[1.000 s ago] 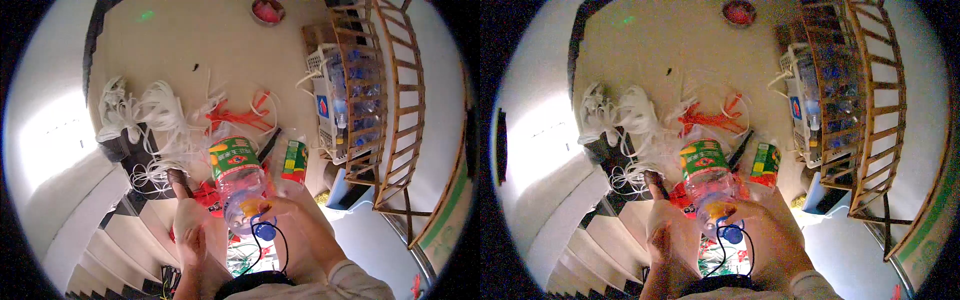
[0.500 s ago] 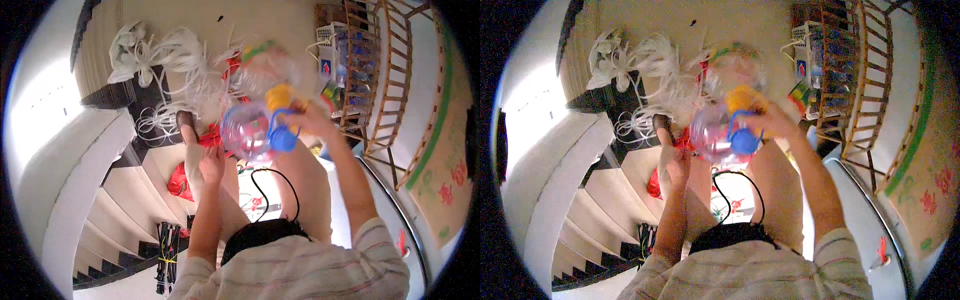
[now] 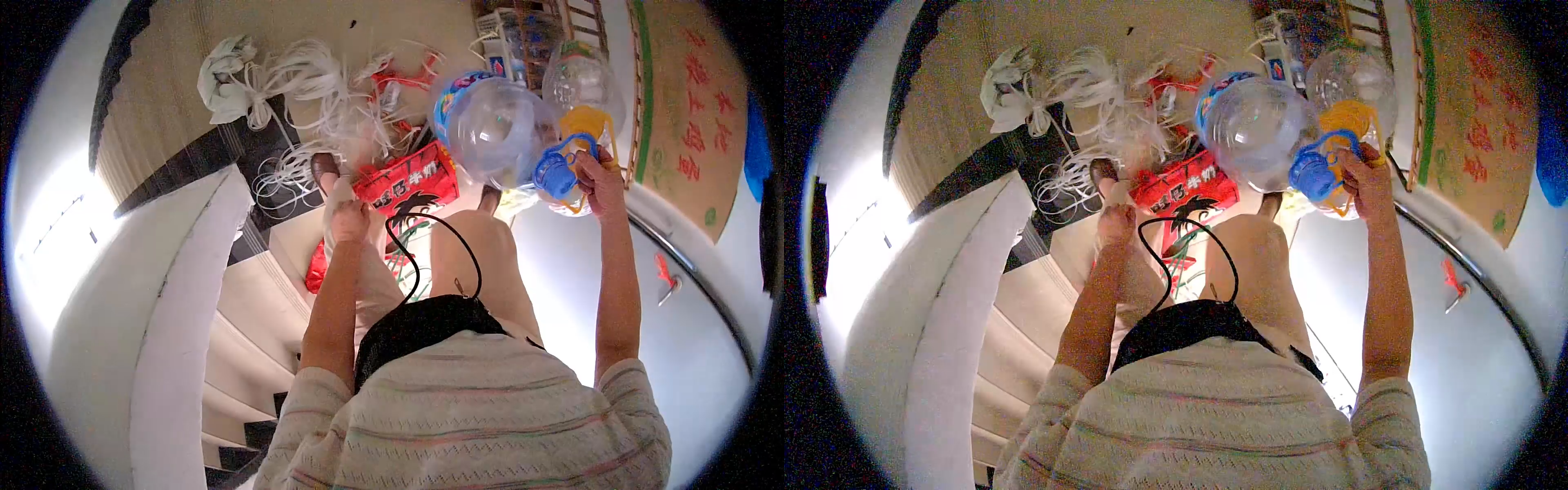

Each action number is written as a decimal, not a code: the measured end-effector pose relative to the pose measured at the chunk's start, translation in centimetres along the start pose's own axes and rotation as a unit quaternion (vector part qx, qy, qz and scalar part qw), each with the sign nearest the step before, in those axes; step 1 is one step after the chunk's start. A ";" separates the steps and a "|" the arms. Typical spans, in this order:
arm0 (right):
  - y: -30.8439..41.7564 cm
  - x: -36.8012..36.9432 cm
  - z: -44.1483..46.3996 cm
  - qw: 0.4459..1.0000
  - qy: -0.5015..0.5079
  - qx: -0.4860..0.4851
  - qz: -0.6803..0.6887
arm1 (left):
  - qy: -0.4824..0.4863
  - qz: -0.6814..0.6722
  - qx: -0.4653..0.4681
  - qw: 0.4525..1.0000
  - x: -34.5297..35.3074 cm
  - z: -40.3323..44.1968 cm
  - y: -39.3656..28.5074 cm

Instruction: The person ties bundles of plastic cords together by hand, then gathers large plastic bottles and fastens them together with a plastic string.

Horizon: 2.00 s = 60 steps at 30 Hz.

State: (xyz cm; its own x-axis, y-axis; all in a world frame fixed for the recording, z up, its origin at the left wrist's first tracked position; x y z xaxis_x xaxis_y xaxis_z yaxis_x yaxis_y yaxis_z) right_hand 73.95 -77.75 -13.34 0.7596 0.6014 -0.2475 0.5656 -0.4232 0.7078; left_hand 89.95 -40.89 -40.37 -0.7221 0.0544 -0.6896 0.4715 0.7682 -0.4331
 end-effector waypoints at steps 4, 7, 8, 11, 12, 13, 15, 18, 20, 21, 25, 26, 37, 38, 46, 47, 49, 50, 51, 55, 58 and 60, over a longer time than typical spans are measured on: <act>-3.8 -5.3 -4.9 0.996 -0.075 0.049 0.023 | 0.028 0.043 0.045 0.998 2.9 -1.2 -0.2; -8.1 -9.4 -9.3 0.988 -0.134 0.059 0.046 | 0.022 0.049 0.057 0.997 4.5 -1.8 -0.3; -10.2 -10.9 -10.9 0.982 -0.161 0.072 0.071 | 0.029 0.048 0.052 0.997 4.6 -2.0 -0.6; -17.3 -15.8 -15.6 0.962 -0.212 0.113 0.130 | 0.023 0.185 0.083 0.979 5.9 -2.2 -1.8; -20.1 -17.7 -17.5 0.954 -0.225 0.129 0.147 | 0.031 0.187 0.091 0.978 6.2 -2.9 -2.8; -23.2 -19.7 -19.6 0.949 -0.224 0.145 0.168 | 0.040 0.190 0.102 0.976 6.2 -3.6 -4.3; -28.4 -22.4 -24.0 0.936 -0.244 0.145 0.210 | 0.027 0.231 0.159 0.960 8.6 -4.4 -5.6; -38.6 -26.3 -30.0 0.909 -0.266 0.169 0.271 | 0.083 0.232 0.195 0.949 11.9 -6.5 -7.0; -45.6 -28.2 -33.7 0.883 -0.234 0.150 0.378 | 0.134 0.256 0.179 0.940 15.3 -7.4 -6.7; -49.8 -29.0 -35.8 0.864 -0.239 0.158 0.414 | 0.159 0.273 0.171 0.933 16.5 -8.1 -6.6; -63.5 -31.0 -43.9 0.794 -0.322 0.212 0.471 | 0.181 0.214 0.132 0.951 19.4 -10.6 -11.4; -67.0 -31.2 -45.8 0.777 -0.345 0.225 0.477 | 0.178 0.202 0.138 0.953 20.7 -10.9 -12.1; -88.6 -24.0 -68.8 0.446 -0.561 0.272 0.642 | 0.281 0.144 0.346 0.884 33.3 -22.2 -47.7; -88.8 -22.7 -70.4 0.409 -0.571 0.266 0.661 | 0.307 0.121 0.359 0.873 34.6 -22.9 -49.5; -89.4 -18.2 -74.0 0.216 -0.644 0.199 0.706 | 0.422 0.234 0.405 0.777 46.4 -34.5 -64.6; -89.4 -17.7 -74.2 0.214 -0.651 0.188 0.704 | 0.426 0.235 0.457 0.745 48.1 -35.0 -65.4; -89.5 -17.0 -74.5 0.196 -0.659 0.167 0.706 | 0.468 0.258 0.441 0.721 51.2 -38.5 -67.4; -89.5 -16.4 -74.6 0.181 -0.663 0.159 0.709 | 0.489 0.271 0.433 0.707 52.3 -40.8 -68.2; -89.4 -15.8 -74.5 0.165 -0.667 0.150 0.711 | 0.534 0.240 0.404 0.703 53.4 -43.1 -68.8; -88.2 -14.7 -74.5 0.086 -0.681 0.162 0.709 | 0.582 0.294 0.418 0.633 59.1 -46.0 -69.8; -87.5 -14.8 -74.0 0.064 -0.680 0.128 0.719 | 0.622 0.319 0.392 0.597 61.9 -49.2 -71.0; -87.2 -14.8 -73.6 0.058 -0.680 0.117 0.722 | 0.648 0.321 0.397 0.566 62.4 -51.2 -71.7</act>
State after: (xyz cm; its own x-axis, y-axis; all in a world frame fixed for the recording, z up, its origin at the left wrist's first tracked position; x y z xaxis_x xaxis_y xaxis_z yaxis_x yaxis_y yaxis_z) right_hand -10.23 0.14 -22.68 -0.6970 -0.7167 0.0223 -0.5341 0.5397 0.6508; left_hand -14.79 -59.90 -22.66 0.2040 0.9765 -0.0701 0.5542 -0.1742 -0.8140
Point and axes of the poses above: each hand's wrist, its own z-axis towards the middle knuckle, its own x-axis out of the palm, y = z × x, the point moved 6 cm from there along z, towards the middle knuckle, and after that the axes turned 4 degrees about y, right-handed, at the moved point
